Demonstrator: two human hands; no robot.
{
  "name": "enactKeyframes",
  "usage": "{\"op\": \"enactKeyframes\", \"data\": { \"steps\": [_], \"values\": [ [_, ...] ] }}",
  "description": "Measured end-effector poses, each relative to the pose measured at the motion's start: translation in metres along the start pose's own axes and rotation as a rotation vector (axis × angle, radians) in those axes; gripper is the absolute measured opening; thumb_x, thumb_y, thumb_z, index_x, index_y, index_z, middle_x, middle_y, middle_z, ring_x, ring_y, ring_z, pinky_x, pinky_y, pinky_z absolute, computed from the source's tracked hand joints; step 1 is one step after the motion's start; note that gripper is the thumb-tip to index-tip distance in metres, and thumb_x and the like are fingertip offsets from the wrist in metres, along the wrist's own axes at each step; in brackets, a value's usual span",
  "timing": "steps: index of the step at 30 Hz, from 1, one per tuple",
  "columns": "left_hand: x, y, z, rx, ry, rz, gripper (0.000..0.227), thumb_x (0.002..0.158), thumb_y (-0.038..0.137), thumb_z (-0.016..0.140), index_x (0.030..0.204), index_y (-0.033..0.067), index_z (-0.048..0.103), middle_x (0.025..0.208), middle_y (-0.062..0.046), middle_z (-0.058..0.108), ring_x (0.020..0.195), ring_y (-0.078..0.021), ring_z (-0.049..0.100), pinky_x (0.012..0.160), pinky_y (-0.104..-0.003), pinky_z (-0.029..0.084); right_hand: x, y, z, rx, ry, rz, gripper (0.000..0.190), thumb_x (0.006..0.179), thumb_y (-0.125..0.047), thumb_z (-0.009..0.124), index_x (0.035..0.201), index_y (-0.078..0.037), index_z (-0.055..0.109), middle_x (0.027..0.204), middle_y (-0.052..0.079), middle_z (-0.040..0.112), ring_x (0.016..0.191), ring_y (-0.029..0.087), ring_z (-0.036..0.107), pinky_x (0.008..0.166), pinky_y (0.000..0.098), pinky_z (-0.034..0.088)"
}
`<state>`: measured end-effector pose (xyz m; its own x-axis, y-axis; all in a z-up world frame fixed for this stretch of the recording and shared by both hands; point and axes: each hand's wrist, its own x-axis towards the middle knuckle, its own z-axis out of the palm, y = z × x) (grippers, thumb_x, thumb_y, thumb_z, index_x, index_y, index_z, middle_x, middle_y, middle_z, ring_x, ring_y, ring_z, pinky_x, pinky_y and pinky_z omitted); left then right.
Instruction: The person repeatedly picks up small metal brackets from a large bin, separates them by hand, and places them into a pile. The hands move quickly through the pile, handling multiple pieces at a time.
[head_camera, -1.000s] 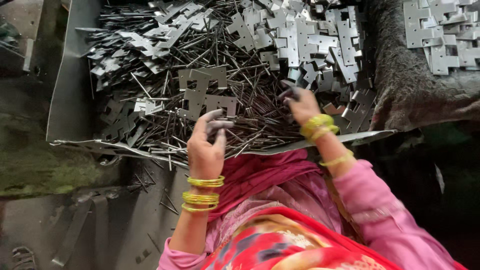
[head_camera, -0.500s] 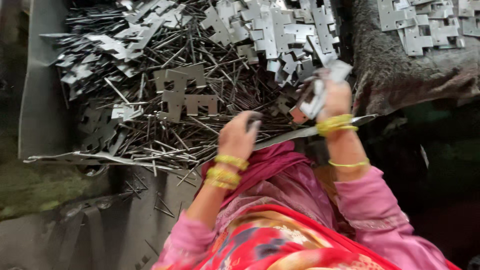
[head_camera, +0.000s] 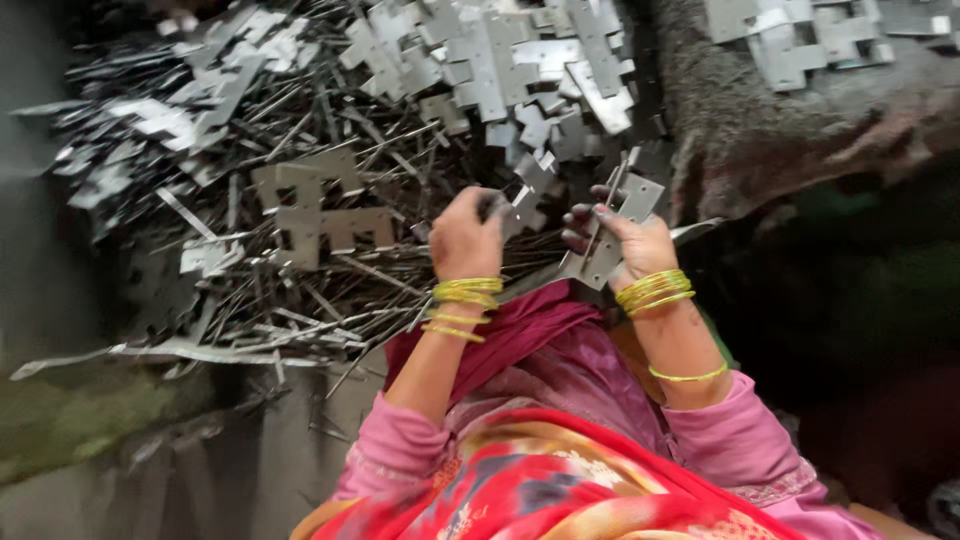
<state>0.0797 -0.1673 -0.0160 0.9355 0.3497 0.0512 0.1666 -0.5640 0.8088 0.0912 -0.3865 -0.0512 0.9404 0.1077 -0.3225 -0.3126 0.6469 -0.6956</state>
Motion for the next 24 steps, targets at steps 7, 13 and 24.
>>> {"op": "enactKeyframes", "data": {
  "steps": [7,13,24],
  "values": [
    [-0.046,-0.016,-0.044,-0.614,-0.04,-0.008,0.029,0.079,0.007,0.085,0.106,0.0017,0.077,0.099,-0.01,0.076,0.086,-0.0224,0.067,0.077,-0.035,0.055,-0.023,0.059,0.064,0.408,-0.103,0.217,0.046,0.09,-0.037,0.063,0.12,-0.002,0.066,0.108,0.014,0.076,0.096,0.03,0.074,0.086,0.0455,0.06],
    [-0.087,-0.038,-0.044,-0.403,0.131,0.111,0.042,0.075,0.006,0.084,0.114,-0.0023,0.068,0.108,-0.014,0.068,0.096,-0.0216,0.066,0.085,-0.034,0.053,-0.036,0.091,0.084,0.045,-0.194,0.14,0.032,0.093,-0.012,0.071,0.12,0.0,0.06,0.117,0.016,0.076,0.106,0.026,0.072,0.095,0.0396,0.058],
    [-0.064,-0.048,-0.151,0.153,-0.286,0.423,0.026,0.084,0.021,0.071,0.105,0.0066,0.075,0.099,-0.013,0.075,0.095,-0.034,0.07,0.083,-0.042,0.053,-0.058,0.025,0.139,-1.716,-0.664,-0.572,0.04,0.077,-0.018,0.083,0.115,-0.009,0.072,0.103,0.014,0.076,0.098,0.03,0.069,0.084,0.0412,0.053]
  ]
}}
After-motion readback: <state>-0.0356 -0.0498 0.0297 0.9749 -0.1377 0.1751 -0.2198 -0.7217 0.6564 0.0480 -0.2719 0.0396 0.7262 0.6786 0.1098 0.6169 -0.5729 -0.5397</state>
